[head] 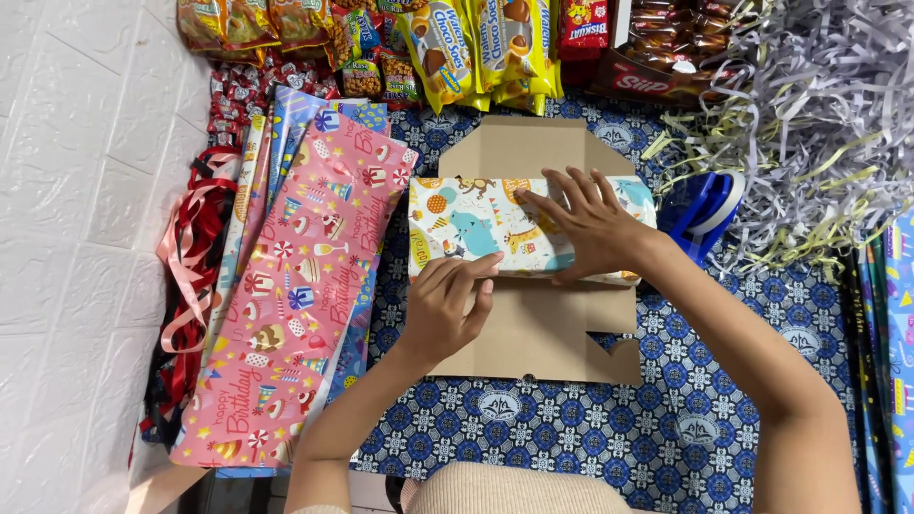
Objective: A person is meticulously wrapping a small cardboard box with decorative gift paper on a floor mat.
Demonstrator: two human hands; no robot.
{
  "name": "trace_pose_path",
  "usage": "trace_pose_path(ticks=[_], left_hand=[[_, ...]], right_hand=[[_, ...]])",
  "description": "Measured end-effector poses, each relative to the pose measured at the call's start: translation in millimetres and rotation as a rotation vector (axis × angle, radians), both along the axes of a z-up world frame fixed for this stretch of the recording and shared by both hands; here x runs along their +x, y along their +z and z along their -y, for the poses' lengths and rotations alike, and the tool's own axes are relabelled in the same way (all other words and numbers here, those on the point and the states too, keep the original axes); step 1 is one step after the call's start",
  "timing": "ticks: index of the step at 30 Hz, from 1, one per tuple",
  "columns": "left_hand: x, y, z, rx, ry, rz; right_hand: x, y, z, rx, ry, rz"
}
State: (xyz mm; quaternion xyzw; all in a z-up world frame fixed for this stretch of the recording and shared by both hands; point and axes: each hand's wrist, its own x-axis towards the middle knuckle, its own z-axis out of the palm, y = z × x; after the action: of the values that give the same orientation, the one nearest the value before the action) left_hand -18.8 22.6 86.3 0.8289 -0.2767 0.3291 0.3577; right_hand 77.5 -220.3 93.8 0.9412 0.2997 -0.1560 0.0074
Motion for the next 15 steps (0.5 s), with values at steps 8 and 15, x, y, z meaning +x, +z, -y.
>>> trace_pose_path(ticks=[8,15], left_hand=[[2,10,-6,-0.030,0.011,-0.006],[1,24,-19,-0.198,0.094,0.061]], right_hand=[[-13,17,-5,0.182,-0.112,-0.118],[-35,48,4,1.009,-0.370,-0.652]])
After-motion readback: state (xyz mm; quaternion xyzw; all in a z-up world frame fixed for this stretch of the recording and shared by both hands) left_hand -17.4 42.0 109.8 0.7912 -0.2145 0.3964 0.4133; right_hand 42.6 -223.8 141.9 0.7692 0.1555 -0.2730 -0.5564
